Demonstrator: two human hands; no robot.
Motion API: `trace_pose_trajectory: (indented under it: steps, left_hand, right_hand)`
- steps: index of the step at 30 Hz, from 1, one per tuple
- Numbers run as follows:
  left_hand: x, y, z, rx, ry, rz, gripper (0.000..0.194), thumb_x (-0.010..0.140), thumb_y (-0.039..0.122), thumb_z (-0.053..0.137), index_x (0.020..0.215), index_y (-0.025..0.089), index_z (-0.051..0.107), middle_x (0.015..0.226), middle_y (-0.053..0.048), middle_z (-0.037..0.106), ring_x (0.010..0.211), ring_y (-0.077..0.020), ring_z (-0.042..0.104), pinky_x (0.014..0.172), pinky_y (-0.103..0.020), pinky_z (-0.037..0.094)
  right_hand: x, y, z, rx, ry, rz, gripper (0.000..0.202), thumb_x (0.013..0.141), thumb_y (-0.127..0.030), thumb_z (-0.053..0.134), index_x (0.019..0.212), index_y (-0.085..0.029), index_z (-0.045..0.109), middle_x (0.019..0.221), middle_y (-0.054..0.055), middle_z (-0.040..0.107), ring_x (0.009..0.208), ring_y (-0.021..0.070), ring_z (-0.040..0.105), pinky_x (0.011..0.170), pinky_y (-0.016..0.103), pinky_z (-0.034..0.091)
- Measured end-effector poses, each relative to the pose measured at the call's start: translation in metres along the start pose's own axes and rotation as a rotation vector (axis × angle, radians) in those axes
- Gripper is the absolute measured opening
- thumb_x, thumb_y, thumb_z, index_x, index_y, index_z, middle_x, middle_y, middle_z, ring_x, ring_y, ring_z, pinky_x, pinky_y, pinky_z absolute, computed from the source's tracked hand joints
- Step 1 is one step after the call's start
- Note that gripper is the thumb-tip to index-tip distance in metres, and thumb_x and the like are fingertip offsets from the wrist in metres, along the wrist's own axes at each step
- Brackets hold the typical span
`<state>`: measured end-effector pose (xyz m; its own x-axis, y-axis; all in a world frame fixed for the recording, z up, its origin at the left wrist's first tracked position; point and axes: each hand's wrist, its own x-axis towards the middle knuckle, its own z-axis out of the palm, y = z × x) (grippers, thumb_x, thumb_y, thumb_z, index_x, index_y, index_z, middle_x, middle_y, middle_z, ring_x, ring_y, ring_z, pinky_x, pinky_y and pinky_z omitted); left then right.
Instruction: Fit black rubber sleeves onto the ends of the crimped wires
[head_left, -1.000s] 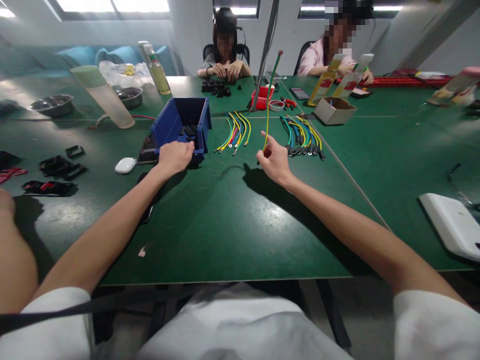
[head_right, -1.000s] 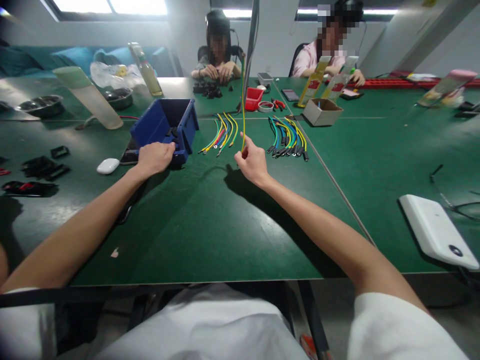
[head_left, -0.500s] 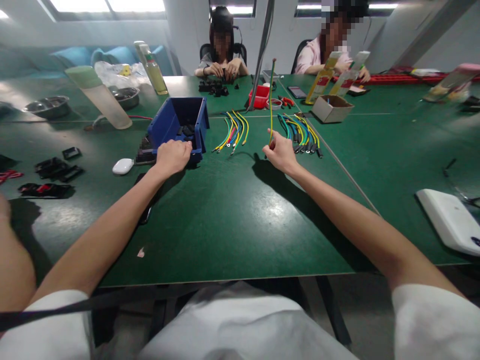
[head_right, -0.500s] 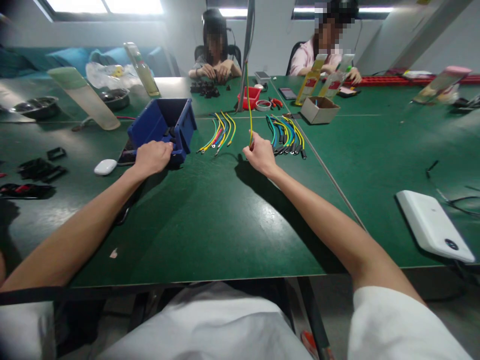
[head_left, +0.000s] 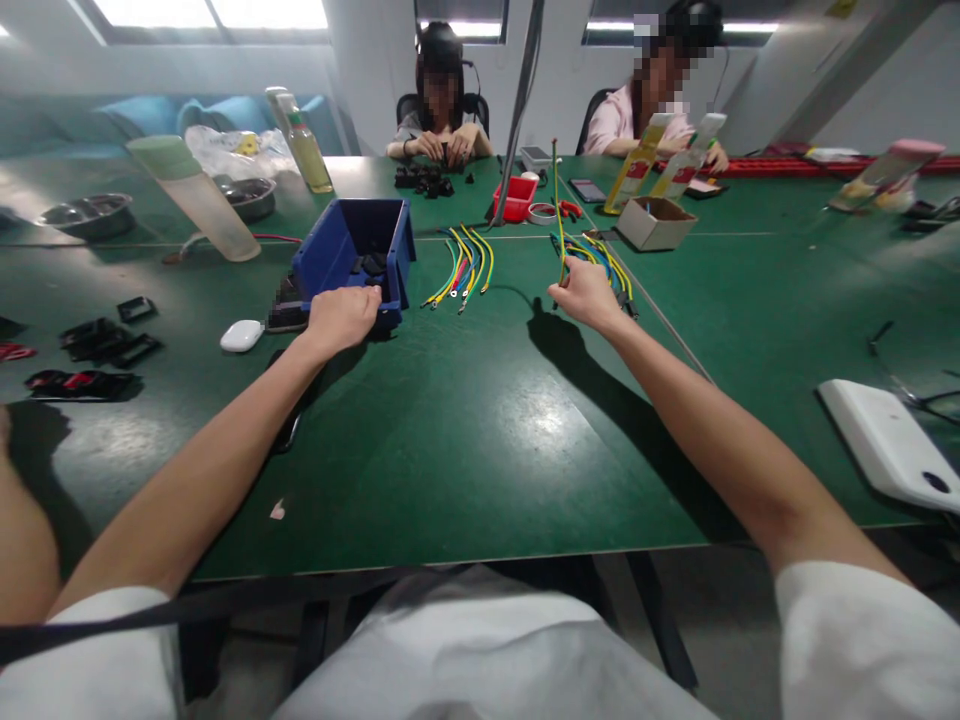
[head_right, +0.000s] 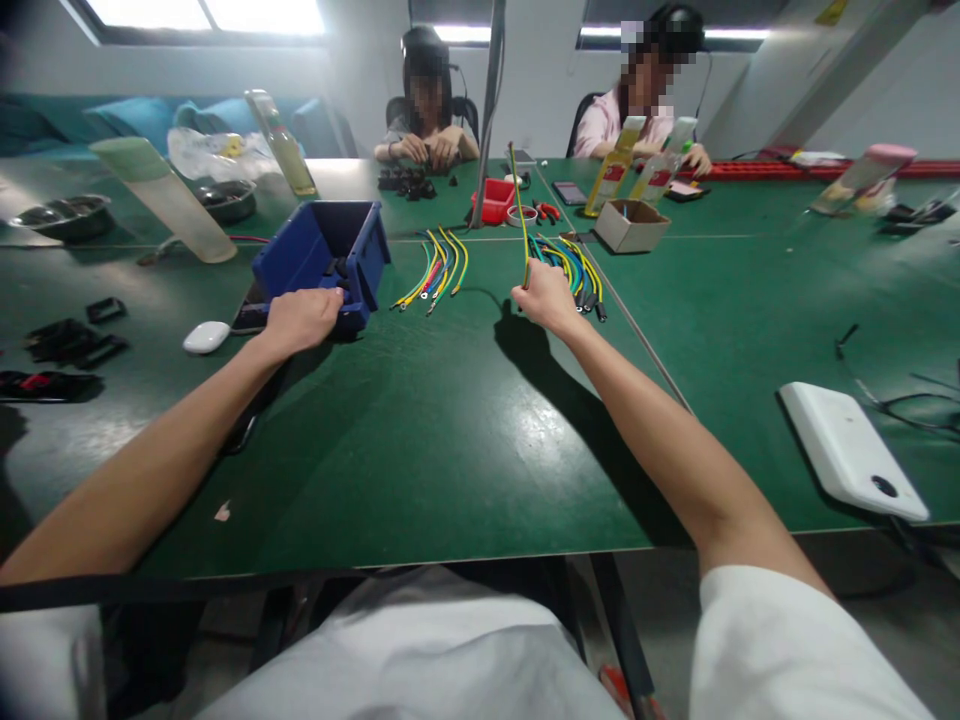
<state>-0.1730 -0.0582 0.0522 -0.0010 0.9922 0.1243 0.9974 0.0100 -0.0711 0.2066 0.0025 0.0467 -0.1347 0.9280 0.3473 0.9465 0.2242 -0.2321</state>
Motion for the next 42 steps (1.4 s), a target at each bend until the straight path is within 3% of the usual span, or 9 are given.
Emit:
trace_pose_trajectory:
  steps: [12,30,42]
  left_hand:
    - [-0.002,0.001,-0.003,0.004,-0.017,-0.006,0.066,0.098,0.047,0.014,0.113,0.016,0.069,0.114,-0.02,0.07,0.106,-0.0381,0.066,0.085,-0.046,0.049]
    - [-0.001,0.0,-0.001,-0.015,0.003,0.006,0.067,0.097,0.047,0.014,0.11,0.013,0.07,0.113,-0.021,0.07,0.105,-0.0393,0.065,0.084,-0.048,0.049]
    - [0.0,0.002,-0.002,-0.002,-0.01,-0.031,0.068,0.097,0.048,0.014,0.11,0.012,0.07,0.111,-0.023,0.07,0.105,-0.0393,0.066,0.084,-0.046,0.049]
  right_hand:
    - [0.007,0.026,0.001,-0.209,-0.132,0.071,0.031,0.083,-0.027,0.055,0.104,-0.01,0.068,0.102,0.022,0.07,0.099,0.034,0.064,0.084,0.038,0.047]
    - [0.008,0.039,0.009,-0.214,-0.079,0.159,0.034,0.085,-0.02,0.05,0.11,-0.004,0.066,0.108,0.027,0.068,0.103,0.0386,0.063,0.085,0.042,0.047]
    - [0.009,0.046,0.016,-0.292,-0.144,0.155,0.035,0.085,-0.024,0.049,0.107,-0.004,0.067,0.104,0.026,0.068,0.102,0.0378,0.063,0.083,0.04,0.046]
